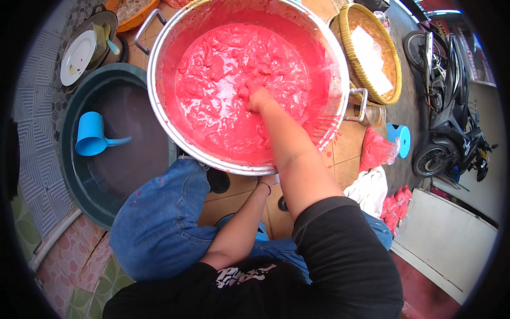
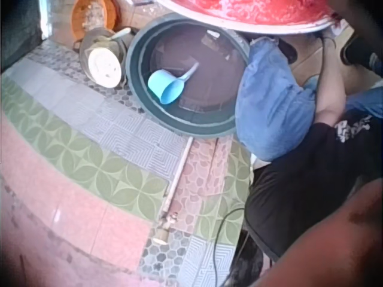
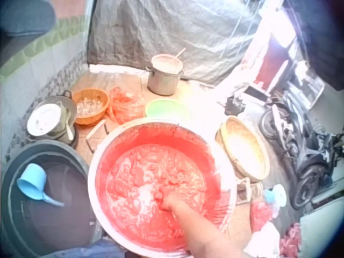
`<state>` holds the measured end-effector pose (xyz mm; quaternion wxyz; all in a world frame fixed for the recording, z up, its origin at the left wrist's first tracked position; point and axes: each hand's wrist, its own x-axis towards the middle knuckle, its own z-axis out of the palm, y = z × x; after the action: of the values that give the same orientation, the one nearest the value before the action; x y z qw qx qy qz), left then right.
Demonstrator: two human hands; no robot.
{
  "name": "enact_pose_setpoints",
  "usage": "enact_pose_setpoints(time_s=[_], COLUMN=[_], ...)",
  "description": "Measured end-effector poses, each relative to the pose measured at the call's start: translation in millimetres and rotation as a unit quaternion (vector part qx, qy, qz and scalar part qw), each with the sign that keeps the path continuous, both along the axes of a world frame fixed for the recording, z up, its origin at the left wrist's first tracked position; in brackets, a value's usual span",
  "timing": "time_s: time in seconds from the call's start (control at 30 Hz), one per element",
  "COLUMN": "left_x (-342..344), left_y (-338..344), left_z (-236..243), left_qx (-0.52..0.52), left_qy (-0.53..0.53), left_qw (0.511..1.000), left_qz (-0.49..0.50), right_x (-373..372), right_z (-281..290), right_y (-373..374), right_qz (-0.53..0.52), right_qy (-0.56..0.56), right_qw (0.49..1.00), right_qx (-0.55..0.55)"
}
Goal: The person kneads a bright pink paste in a large metal pot, repeatedly scooping portions into a clear plastic bag and placing them on the floor. They also add a white powder from a woven basket into the pot and continue mixing by hand.
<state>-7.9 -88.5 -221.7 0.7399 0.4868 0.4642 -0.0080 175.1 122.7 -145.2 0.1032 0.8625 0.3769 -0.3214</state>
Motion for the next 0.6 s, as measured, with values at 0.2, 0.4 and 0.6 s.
enact_pose_setpoints(time_s=[0.2, 0.4, 0.6], left_x=[2, 7, 4], left_y=[22, 15, 18], left_z=[19, 19, 20], left_qx=[0.027, 0.011, 0.011], left_qy=[-0.003, 0.009, 0.015], left_qw=[0.999, 0.997, 0.998], left_qz=[-0.047, -0.078, -0.066], right_x=[-29, -13, -21], right_z=[-8, -49, -20], right_y=[12, 21, 26], right_qz=[-0.043, -0.045, 0.103], right_qy=[-0.021, -0.036, 0.058], right_qw=[0.986, 0.99, 0.988], right_qx=[0.157, 0.126, 0.099])
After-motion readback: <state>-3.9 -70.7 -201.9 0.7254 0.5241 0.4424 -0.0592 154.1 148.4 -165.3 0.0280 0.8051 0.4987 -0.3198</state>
